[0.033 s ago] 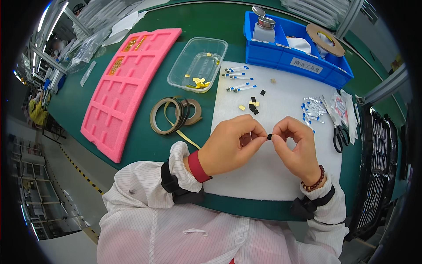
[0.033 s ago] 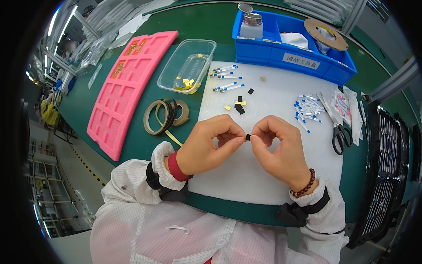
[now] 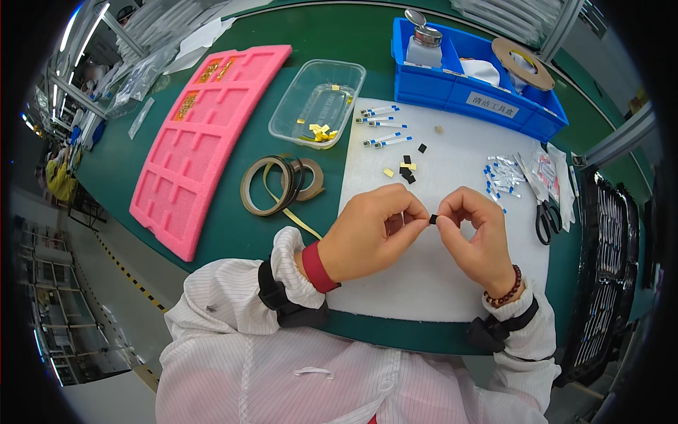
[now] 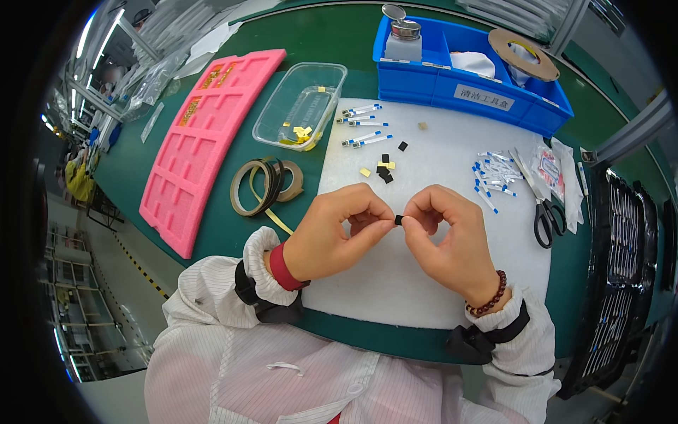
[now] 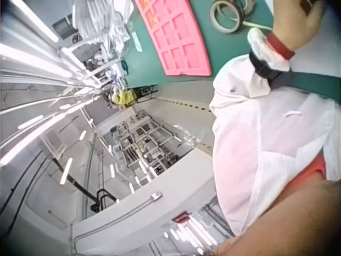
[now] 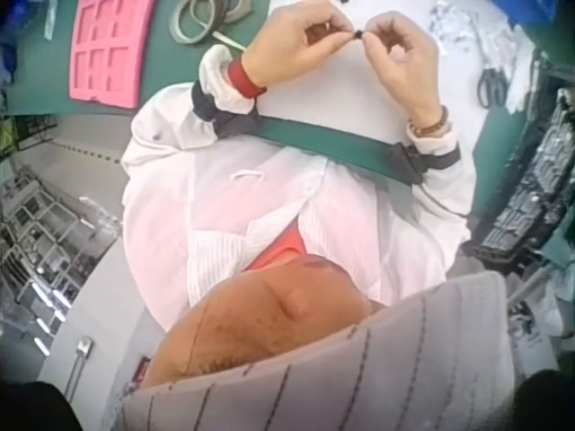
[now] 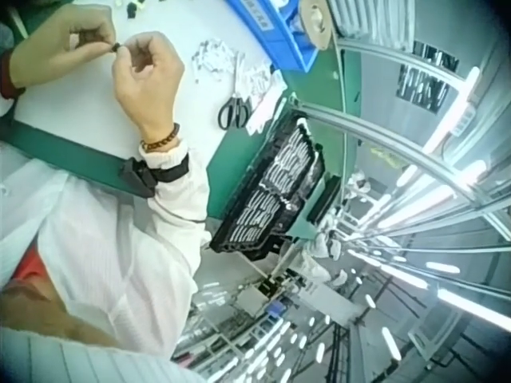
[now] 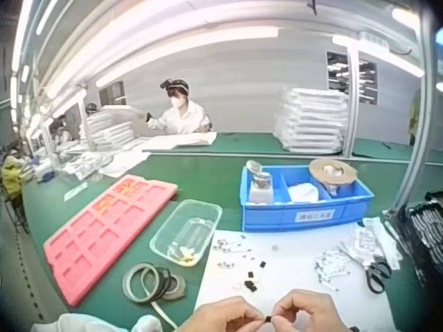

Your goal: Assembling small electronic components at a factory workbench, including applying adhesive tape and organizing parts.

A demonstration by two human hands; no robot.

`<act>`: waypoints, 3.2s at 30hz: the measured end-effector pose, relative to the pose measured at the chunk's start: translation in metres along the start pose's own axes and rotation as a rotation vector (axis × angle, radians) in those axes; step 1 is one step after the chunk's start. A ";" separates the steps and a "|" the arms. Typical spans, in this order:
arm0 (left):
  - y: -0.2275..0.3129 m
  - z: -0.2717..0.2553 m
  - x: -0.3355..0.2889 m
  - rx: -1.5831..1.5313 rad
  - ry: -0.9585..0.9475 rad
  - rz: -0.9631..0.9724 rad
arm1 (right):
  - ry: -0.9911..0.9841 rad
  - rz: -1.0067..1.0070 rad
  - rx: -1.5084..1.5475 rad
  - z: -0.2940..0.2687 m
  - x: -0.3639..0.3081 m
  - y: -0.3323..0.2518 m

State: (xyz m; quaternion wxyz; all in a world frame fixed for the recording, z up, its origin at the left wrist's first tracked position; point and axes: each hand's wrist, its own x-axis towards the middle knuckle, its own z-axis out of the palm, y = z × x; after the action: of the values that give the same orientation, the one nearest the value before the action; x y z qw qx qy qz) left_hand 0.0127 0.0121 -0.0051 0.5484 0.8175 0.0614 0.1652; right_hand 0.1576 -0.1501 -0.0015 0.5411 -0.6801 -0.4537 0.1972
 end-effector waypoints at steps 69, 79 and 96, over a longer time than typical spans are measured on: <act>-0.002 0.006 -0.001 0.005 0.098 0.064 | 0.157 -0.413 -0.473 0.010 0.002 -0.004; -0.003 0.006 -0.001 -0.001 0.101 0.055 | 0.133 -0.391 -0.444 0.010 0.002 -0.005; -0.001 0.005 0.000 0.006 0.107 0.065 | 0.145 -0.271 -0.365 0.010 0.003 -0.001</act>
State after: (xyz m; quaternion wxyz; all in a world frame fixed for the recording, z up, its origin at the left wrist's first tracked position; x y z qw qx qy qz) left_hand 0.0146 0.0084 -0.0076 0.5363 0.8106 0.0646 0.2263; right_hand 0.1515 -0.1427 -0.0034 0.4618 -0.7119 -0.5290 -0.0121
